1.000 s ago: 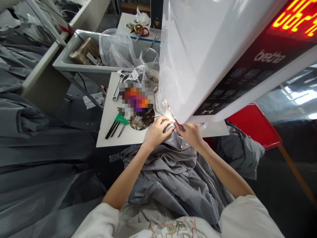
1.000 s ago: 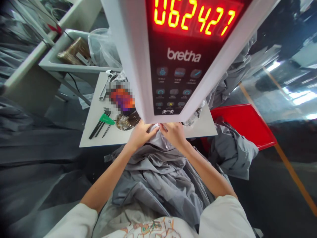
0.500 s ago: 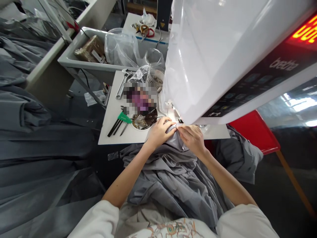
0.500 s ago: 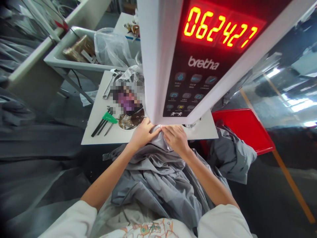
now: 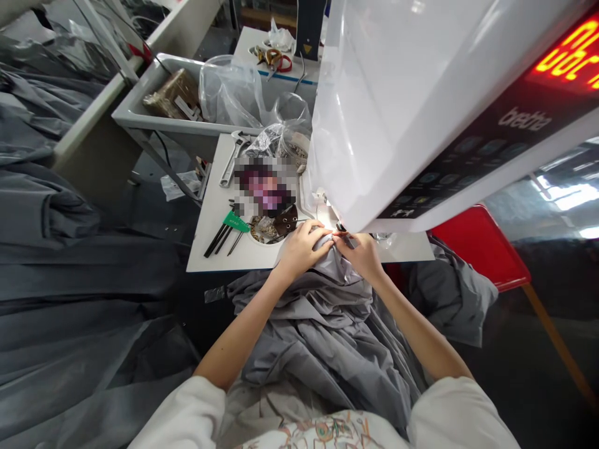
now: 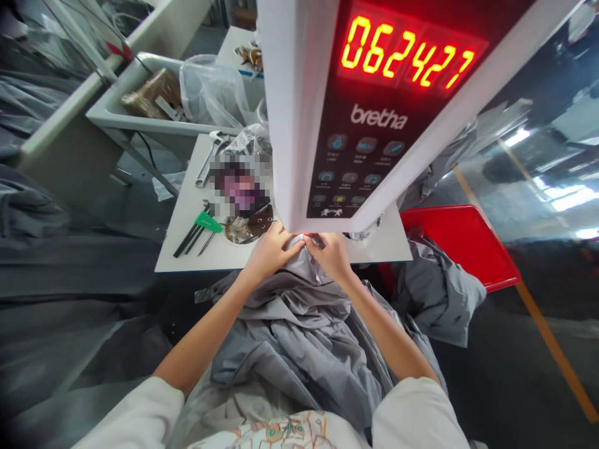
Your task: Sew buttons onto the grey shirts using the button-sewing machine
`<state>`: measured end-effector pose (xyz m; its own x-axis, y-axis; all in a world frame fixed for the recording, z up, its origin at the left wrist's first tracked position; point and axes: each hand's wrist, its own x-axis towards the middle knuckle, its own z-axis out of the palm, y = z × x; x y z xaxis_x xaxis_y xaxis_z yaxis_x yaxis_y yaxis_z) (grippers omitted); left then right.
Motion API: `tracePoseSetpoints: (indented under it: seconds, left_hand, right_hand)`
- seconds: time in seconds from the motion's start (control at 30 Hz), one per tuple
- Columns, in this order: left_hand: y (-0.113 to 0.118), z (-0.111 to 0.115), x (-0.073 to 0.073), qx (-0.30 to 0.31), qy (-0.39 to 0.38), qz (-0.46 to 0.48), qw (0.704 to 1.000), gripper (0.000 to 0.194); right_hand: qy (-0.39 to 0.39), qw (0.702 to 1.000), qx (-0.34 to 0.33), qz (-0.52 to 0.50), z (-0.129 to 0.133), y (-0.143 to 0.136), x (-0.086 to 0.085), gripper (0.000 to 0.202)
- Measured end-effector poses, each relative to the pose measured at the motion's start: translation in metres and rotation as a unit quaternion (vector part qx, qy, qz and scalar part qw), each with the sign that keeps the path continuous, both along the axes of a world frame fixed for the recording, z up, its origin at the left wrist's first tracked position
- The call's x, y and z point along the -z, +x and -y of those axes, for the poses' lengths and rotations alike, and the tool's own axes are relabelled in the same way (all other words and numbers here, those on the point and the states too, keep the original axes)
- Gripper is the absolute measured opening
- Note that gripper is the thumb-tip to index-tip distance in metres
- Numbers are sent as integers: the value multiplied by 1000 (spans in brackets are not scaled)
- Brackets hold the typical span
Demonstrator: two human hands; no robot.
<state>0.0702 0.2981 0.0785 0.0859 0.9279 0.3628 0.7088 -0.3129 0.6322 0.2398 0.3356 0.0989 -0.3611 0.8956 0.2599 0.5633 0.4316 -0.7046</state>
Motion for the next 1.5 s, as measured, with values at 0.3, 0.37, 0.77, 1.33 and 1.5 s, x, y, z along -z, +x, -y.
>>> tracePoseSetpoints:
  seconds: [0.3, 0.37, 0.77, 1.33, 1.5]
  left_hand:
    - [-1, 0, 0, 7, -16, 1, 1000, 29]
    - [-1, 1, -1, 8, -19, 2, 1000, 30]
    - [-1, 1, -3, 6, -30, 25, 999, 29]
    - [-3, -2, -3, 10, -32, 52, 998, 26]
    - [-3, -2, 0, 2, -27, 42, 999, 27]
  right_hand:
    - [-56, 997, -42, 11, -4, -3, -21, 19]
    - [-70, 996, -45, 18, -5, -2, -24, 20]
    - [-229, 964, -97, -92, -26, 7, -20, 34]
    - [-205, 975, -15, -87, -10, 16, -12, 28]
    - [-191, 976, -4, -109, -6, 6, -10, 29]
